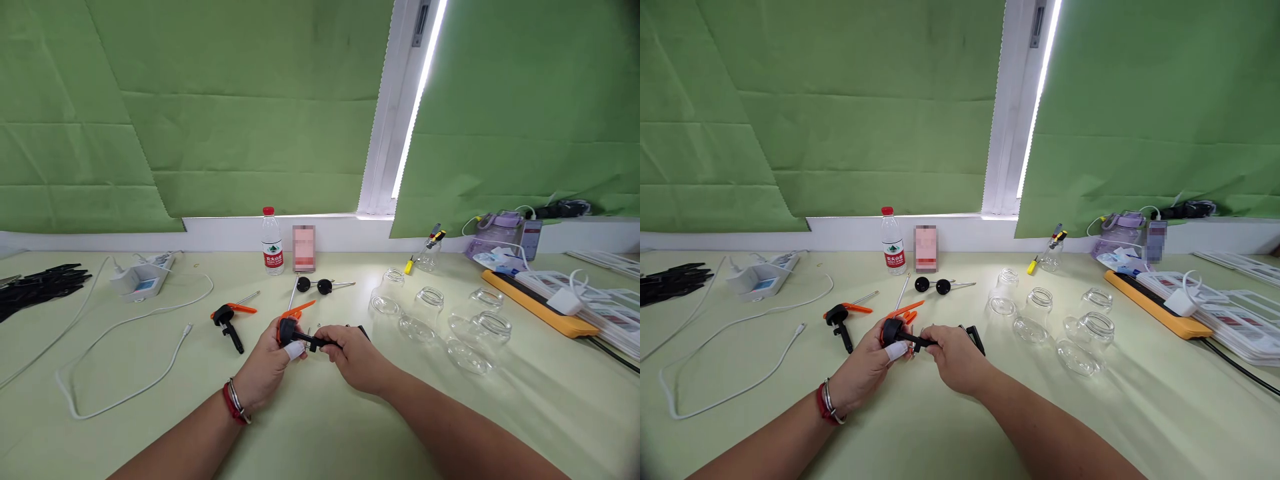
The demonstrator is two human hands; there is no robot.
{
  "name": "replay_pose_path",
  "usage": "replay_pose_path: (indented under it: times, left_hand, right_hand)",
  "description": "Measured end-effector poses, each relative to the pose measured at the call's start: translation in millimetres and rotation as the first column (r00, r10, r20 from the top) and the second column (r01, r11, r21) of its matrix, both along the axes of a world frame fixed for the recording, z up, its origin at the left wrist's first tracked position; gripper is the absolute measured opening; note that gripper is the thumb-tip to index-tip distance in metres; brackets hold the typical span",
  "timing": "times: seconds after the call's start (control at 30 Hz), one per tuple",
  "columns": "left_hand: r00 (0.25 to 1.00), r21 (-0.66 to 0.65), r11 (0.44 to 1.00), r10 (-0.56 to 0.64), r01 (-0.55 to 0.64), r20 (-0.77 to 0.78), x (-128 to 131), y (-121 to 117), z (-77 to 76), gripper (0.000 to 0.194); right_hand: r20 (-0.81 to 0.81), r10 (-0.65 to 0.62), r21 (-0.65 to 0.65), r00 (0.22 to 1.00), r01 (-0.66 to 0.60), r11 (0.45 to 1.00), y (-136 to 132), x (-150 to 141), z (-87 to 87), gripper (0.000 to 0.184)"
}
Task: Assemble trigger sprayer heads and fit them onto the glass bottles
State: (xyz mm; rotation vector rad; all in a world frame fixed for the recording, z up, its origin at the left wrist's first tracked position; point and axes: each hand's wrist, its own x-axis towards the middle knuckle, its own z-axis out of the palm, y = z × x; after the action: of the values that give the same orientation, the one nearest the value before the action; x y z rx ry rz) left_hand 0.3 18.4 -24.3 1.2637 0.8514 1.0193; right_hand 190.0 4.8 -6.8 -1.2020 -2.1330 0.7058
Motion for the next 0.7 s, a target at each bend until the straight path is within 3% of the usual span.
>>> replay_pose_path:
  times: [0.33, 0.5, 0.6, 0.7]
  left_hand:
    - [0.999, -0.028, 0.999, 0.041, -0.041, -0.005, 4.4, -4.5, 2.9, 0.031]
    - [0.994, 0.023, 0.994, 0.109, -0.109, -0.009, 3.6, -10.8, 5.9, 0.057]
    - [0.991, 0.184, 0.975, 0.135, -0.128, -0.022, 4.2, -15.0, 2.6, 0.066]
    - [0.980, 0.434, 0.891, 0.183, -0.133, -0.075, 6.6, -19.1, -1.4, 0.075]
  right_hand:
    - [-0.100, 0.033, 0.010, 0.994, -0.033, 0.999, -3.6, -8.1, -18.1, 0.036]
    - [-0.360, 0.004, -0.255, 0.933, -0.103, 0.961, -7.1, -16.3, -26.8, 0.024]
    - [-0.576, -0.070, -0.428, 0.815, -0.228, 0.874, -10.3, -25.3, -27.5, 0.020]
    - [-0.715, -0.152, -0.490, 0.682, -0.334, 0.806, -13.8, -32.8, -24.7, 0.026]
